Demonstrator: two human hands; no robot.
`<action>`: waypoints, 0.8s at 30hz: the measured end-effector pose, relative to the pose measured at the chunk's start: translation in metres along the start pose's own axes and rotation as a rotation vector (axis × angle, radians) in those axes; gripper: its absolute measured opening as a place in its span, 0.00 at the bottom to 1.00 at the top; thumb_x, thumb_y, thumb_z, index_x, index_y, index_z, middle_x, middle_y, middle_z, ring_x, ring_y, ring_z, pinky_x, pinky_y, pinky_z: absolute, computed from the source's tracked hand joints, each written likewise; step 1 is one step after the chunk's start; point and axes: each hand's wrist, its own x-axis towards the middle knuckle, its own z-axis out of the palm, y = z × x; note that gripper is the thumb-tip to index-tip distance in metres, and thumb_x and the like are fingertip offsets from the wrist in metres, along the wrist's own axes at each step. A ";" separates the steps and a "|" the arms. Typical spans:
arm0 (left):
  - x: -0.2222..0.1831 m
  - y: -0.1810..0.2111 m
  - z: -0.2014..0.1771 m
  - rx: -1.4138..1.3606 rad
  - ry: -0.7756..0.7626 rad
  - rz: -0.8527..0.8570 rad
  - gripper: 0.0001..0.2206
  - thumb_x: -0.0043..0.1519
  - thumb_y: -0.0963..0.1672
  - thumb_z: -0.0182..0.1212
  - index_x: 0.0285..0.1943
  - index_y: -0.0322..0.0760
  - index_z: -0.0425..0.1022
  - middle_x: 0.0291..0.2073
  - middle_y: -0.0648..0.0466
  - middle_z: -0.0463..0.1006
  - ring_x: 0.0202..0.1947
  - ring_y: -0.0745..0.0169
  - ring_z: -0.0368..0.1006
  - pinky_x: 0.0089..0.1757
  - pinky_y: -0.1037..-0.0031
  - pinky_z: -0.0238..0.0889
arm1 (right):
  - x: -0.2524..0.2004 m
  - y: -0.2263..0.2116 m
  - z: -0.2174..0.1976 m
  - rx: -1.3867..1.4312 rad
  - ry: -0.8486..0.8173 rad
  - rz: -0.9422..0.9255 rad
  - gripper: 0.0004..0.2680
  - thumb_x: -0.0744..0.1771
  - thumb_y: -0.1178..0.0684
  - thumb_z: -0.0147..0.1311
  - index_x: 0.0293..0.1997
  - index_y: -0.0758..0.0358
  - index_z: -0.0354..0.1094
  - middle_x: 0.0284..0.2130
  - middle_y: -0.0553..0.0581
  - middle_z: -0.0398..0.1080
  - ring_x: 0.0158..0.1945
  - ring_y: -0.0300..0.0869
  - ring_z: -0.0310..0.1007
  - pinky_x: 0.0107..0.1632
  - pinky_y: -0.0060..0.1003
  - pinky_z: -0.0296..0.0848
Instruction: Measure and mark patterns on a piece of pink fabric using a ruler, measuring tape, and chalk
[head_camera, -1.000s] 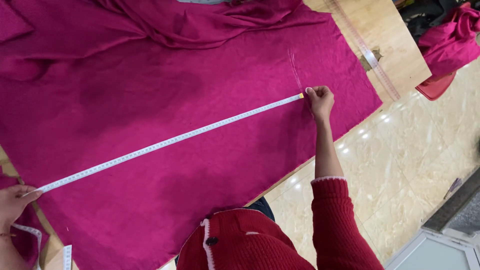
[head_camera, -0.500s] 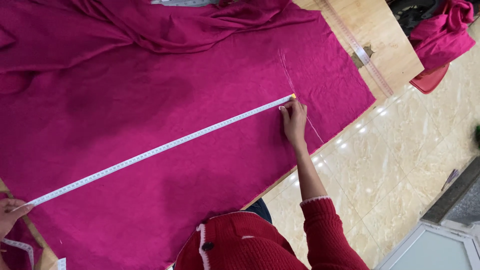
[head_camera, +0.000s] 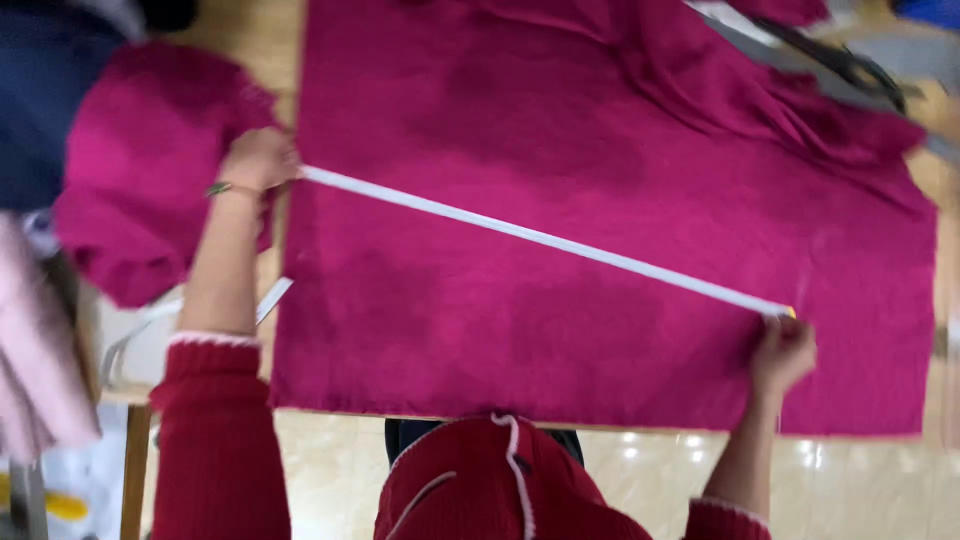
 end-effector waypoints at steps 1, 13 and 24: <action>0.002 0.015 -0.017 -0.087 -0.102 -0.065 0.10 0.54 0.51 0.71 0.33 0.45 0.85 0.34 0.42 0.84 0.43 0.39 0.81 0.42 0.52 0.71 | 0.005 0.008 -0.003 -0.043 0.018 -0.026 0.09 0.74 0.53 0.68 0.44 0.63 0.71 0.37 0.58 0.76 0.38 0.51 0.74 0.41 0.48 0.71; 0.006 0.055 -0.035 -0.210 -0.113 -0.286 0.20 0.50 0.46 0.79 0.48 0.30 0.82 0.42 0.39 0.83 0.47 0.39 0.80 0.46 0.56 0.75 | 0.026 0.025 0.005 -0.113 0.087 -0.005 0.06 0.72 0.55 0.70 0.46 0.61 0.74 0.37 0.59 0.79 0.37 0.54 0.79 0.41 0.52 0.75; 0.045 0.059 -0.007 -0.279 -0.125 -0.227 0.16 0.50 0.39 0.75 0.48 0.29 0.83 0.45 0.36 0.82 0.50 0.30 0.78 0.46 0.46 0.74 | -0.046 -0.372 0.047 0.744 -0.403 0.103 0.07 0.68 0.67 0.57 0.51 0.73 0.69 0.41 0.74 0.72 0.45 0.59 0.74 0.49 0.51 0.74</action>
